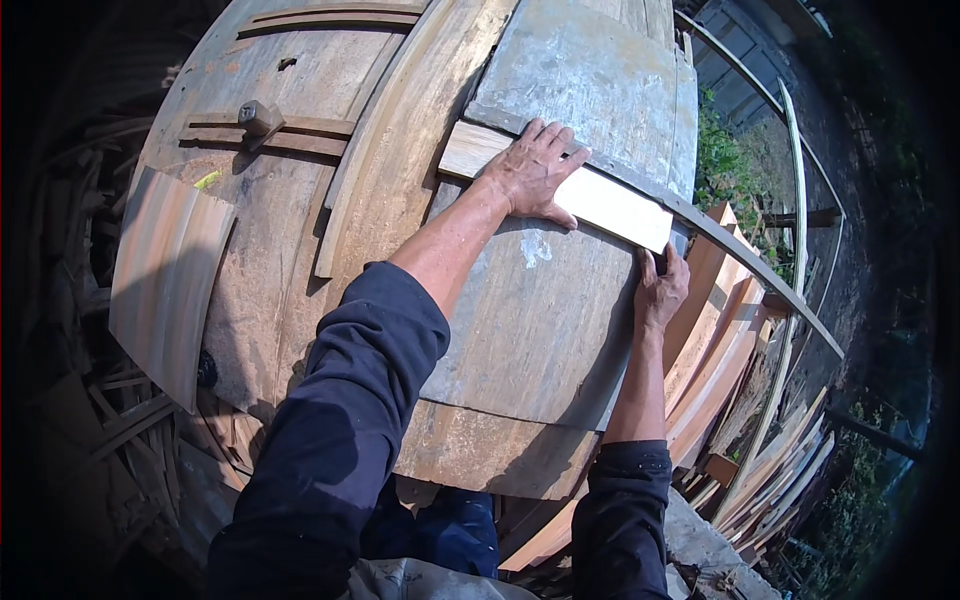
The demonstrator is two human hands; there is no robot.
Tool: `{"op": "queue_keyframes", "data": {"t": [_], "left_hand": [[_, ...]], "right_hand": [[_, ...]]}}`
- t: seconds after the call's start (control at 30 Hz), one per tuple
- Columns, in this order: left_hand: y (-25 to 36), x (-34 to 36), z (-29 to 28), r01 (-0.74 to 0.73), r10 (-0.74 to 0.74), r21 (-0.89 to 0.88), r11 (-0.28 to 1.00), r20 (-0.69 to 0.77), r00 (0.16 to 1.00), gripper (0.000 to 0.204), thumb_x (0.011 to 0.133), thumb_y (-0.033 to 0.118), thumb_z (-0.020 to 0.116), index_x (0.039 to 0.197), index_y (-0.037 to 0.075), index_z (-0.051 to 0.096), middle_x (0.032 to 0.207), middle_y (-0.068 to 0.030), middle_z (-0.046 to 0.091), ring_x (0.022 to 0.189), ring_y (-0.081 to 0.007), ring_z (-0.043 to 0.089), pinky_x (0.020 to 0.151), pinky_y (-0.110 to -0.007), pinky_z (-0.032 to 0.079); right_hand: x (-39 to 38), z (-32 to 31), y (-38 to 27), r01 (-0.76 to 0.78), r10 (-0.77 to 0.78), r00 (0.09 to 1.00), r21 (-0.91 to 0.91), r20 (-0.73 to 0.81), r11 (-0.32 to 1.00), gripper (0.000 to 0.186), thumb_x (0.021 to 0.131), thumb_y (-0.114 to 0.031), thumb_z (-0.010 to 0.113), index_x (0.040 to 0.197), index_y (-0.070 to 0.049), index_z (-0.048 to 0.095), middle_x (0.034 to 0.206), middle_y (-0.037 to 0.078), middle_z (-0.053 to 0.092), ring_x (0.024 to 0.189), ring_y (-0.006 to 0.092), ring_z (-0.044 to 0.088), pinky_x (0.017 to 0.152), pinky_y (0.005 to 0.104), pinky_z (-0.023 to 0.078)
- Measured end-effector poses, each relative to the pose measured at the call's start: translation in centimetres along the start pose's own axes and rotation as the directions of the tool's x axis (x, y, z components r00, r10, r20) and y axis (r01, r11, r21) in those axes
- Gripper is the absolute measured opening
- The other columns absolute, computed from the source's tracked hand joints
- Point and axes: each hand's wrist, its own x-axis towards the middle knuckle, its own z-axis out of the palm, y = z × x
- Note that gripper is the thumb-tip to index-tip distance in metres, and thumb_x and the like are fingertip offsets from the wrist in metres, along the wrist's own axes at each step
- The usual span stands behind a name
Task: The person assembles a wooden structure by using a pneumatic nail gun to join pieces of wood, marks measurements with a pencil, and luego positions boards on a table saw to make cuts.
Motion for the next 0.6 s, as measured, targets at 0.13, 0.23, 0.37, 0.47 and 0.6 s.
{"op": "queue_keyframes", "data": {"t": [0.13,0.23,0.37,0.47,0.6], "left_hand": [[-0.4,0.5,-0.1,0.003,-0.003,0.002,1.0,0.002,1.0,0.116,0.065,0.087,0.061,0.151,0.012,0.038,0.152,-0.0243,0.036,0.145,-0.0387,0.028,0.123,-0.051,0.016],[-0.8,0.7,0.1,0.006,-0.006,0.013,1.0,-0.002,1.0,0.116,0.065,0.087,0.061,0.151,0.012,0.038,0.152,-0.0244,0.036,0.145,-0.0389,0.029,0.123,-0.051,0.016],[-1.0,1.1,0.2,0.007,-0.007,0.011,1.0,-0.004,1.0,0.117,0.064,0.088,0.06,0.151,0.013,0.037,0.152,-0.0247,0.036,0.145,-0.0393,0.028,0.123,-0.05,0.016],[-1.0,1.1,0.4,0.006,-0.006,0.011,1.0,-0.021,1.0,0.118,0.064,0.088,0.06,0.151,0.013,0.037,0.152,-0.0246,0.036,0.145,-0.0393,0.028,0.123,-0.05,0.016],[-1.2,1.4,0.4,0.008,-0.008,0.01,1.0,-0.005,1.0,0.118,0.064,0.088,0.06,0.151,0.013,0.037,0.152,-0.0248,0.036,0.145,-0.0394,0.029,0.123,-0.051,0.017]], "right_hand": [[0.7,0.4,0.1,0.023,-0.023,1.0,-0.021,-0.001,1.0,0.044,0.083,-0.024,0.078,0.121,-0.006,0.065,0.105,0.015,0.066,0.102,0.0325,0.06,0.09,0.0417,0.048],[1.0,0.6,-0.2,0.023,-0.024,1.0,-0.019,-0.01,1.0,0.044,0.084,-0.023,0.078,0.122,-0.007,0.065,0.106,0.014,0.066,0.102,0.0325,0.06,0.09,0.0417,0.048],[1.2,0.7,-0.1,0.02,-0.02,1.0,0.002,-0.009,1.0,0.043,0.084,-0.022,0.077,0.123,-0.007,0.065,0.106,0.014,0.066,0.102,0.0325,0.061,0.09,0.0415,0.048],[1.3,0.8,-0.2,-0.006,0.006,1.0,0.013,0.002,1.0,0.043,0.084,-0.022,0.077,0.123,-0.007,0.065,0.106,0.015,0.066,0.102,0.0323,0.061,0.091,0.0415,0.048],[1.7,0.9,0.1,-0.011,0.011,1.0,0.0,0.013,1.0,0.044,0.084,-0.023,0.078,0.123,-0.007,0.065,0.106,0.015,0.067,0.102,0.0322,0.061,0.09,0.0415,0.048]]}}
